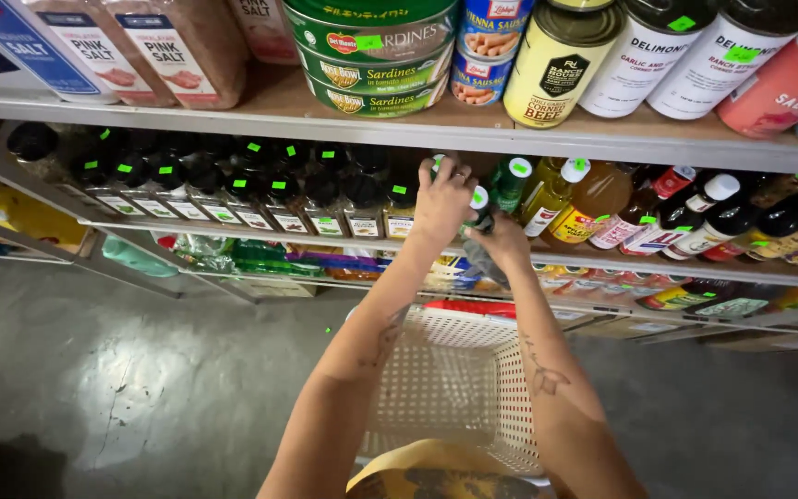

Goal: The recorder uses a cloth to wipe down various bottles and jars of grocery items on store shelves and places some into a shopping basket.

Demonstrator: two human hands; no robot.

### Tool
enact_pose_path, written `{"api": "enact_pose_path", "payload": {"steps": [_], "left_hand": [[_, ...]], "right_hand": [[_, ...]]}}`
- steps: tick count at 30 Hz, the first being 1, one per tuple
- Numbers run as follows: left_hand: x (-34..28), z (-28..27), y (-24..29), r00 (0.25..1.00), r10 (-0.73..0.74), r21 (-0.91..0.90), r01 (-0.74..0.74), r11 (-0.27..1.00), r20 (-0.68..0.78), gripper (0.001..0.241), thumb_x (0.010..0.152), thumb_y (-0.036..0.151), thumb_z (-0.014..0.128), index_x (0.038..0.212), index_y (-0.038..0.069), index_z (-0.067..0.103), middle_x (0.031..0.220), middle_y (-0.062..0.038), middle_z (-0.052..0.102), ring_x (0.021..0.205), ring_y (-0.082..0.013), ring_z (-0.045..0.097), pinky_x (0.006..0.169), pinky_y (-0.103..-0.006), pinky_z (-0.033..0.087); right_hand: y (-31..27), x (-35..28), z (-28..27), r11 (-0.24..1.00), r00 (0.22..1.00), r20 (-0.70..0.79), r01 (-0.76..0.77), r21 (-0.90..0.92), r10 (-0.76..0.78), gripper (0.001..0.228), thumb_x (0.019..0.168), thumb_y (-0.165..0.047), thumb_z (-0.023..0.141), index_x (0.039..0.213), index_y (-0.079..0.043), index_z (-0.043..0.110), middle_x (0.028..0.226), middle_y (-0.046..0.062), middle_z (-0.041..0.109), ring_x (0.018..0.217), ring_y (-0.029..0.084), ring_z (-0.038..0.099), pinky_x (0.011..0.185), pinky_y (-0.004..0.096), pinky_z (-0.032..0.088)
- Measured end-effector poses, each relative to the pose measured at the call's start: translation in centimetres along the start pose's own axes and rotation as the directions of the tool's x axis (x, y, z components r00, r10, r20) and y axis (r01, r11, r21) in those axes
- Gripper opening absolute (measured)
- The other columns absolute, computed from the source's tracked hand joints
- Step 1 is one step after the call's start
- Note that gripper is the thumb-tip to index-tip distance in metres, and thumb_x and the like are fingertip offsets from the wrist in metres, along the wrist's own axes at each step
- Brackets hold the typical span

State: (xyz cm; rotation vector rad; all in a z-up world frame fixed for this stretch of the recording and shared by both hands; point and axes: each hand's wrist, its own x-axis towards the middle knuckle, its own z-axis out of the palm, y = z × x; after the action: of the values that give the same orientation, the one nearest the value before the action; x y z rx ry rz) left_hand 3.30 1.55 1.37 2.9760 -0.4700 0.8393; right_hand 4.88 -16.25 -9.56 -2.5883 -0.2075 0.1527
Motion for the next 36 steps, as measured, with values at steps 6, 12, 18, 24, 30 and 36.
{"api": "enact_pose_path", "payload": {"steps": [6, 12, 18, 24, 30, 36], "left_hand": [[0.4, -0.8, 0.1, 0.999, 0.004, -0.021, -0.003, 1.000, 0.048, 0.064, 0.054, 0.052, 0.091, 0.104, 0.017, 0.073, 0.111, -0.001, 0.067, 0.124, -0.0232, 0.044, 0.113, -0.0571, 0.021], [0.5, -0.8, -0.4, 0.997, -0.031, -0.014, 0.032, 0.999, 0.073, 0.065, 0.057, 0.057, 0.088, 0.105, 0.016, 0.073, 0.113, -0.002, 0.068, 0.123, -0.0233, 0.044, 0.113, -0.0582, 0.020], [0.2, 0.0, -0.4, 0.998, -0.051, 0.007, 0.051, 0.999, 0.022, 0.067, 0.053, 0.059, 0.088, 0.102, 0.016, 0.073, 0.109, -0.003, 0.068, 0.120, -0.0246, 0.046, 0.112, -0.0578, 0.022], [0.5, 0.7, -0.6, 0.998, -0.061, 0.009, 0.060, 0.998, 0.032, 0.068, 0.052, 0.061, 0.087, 0.102, 0.016, 0.074, 0.111, -0.004, 0.069, 0.120, -0.0247, 0.046, 0.113, -0.0588, 0.019], [0.0, -0.1, -0.3, 0.991, -0.101, 0.033, 0.099, 0.995, 0.089, 0.075, 0.056, 0.059, 0.088, 0.115, 0.018, 0.068, 0.124, -0.005, 0.065, 0.122, -0.0257, 0.045, 0.112, -0.0578, 0.023], [0.2, -1.2, 2.4, 0.994, -0.103, -0.023, 0.104, 0.994, 0.040, 0.063, 0.084, 0.047, 0.075, 0.140, 0.022, 0.057, 0.126, -0.001, 0.063, 0.122, -0.0241, 0.046, 0.107, -0.0554, 0.029]], "right_hand": [[0.2, 0.4, 0.0, 1.000, 0.996, 0.080, -0.024, 0.003, 0.024, 0.068, 0.087, -0.066, 0.057, 0.136, -0.019, 0.055, 0.123, 0.020, 0.069, 0.116, 0.044, 0.065, 0.097, 0.060, 0.052], [-1.2, 0.4, -0.5, 0.996, 0.990, 0.114, -0.089, 0.010, 0.088, 0.063, 0.087, -0.062, 0.057, 0.134, -0.020, 0.056, 0.122, 0.020, 0.071, 0.117, 0.043, 0.065, 0.099, 0.058, 0.053], [-2.6, -0.5, -0.9, 0.990, 0.985, 0.100, -0.135, -0.026, 0.137, 0.058, 0.087, -0.060, 0.058, 0.130, -0.020, 0.057, 0.119, 0.017, 0.072, 0.113, 0.040, 0.068, 0.096, 0.056, 0.055], [-3.8, -1.3, -1.5, 0.991, 0.990, 0.054, -0.133, 0.028, 0.132, 0.058, 0.086, -0.057, 0.060, 0.129, -0.019, 0.059, 0.117, 0.018, 0.073, 0.114, 0.043, 0.067, 0.098, 0.057, 0.054], [-4.8, -2.6, -2.9, 0.992, 0.992, 0.028, -0.128, 0.018, 0.127, 0.054, 0.087, -0.056, 0.057, 0.125, -0.018, 0.061, 0.112, 0.018, 0.074, 0.110, 0.043, 0.069, 0.096, 0.058, 0.054], [-8.3, -4.6, -7.6, 0.987, 0.946, -0.315, -0.116, -0.107, 0.077, 0.045, 0.091, -0.034, 0.065, 0.131, -0.017, 0.058, 0.133, 0.013, 0.062, 0.107, 0.044, 0.069, 0.086, 0.061, 0.059]]}}
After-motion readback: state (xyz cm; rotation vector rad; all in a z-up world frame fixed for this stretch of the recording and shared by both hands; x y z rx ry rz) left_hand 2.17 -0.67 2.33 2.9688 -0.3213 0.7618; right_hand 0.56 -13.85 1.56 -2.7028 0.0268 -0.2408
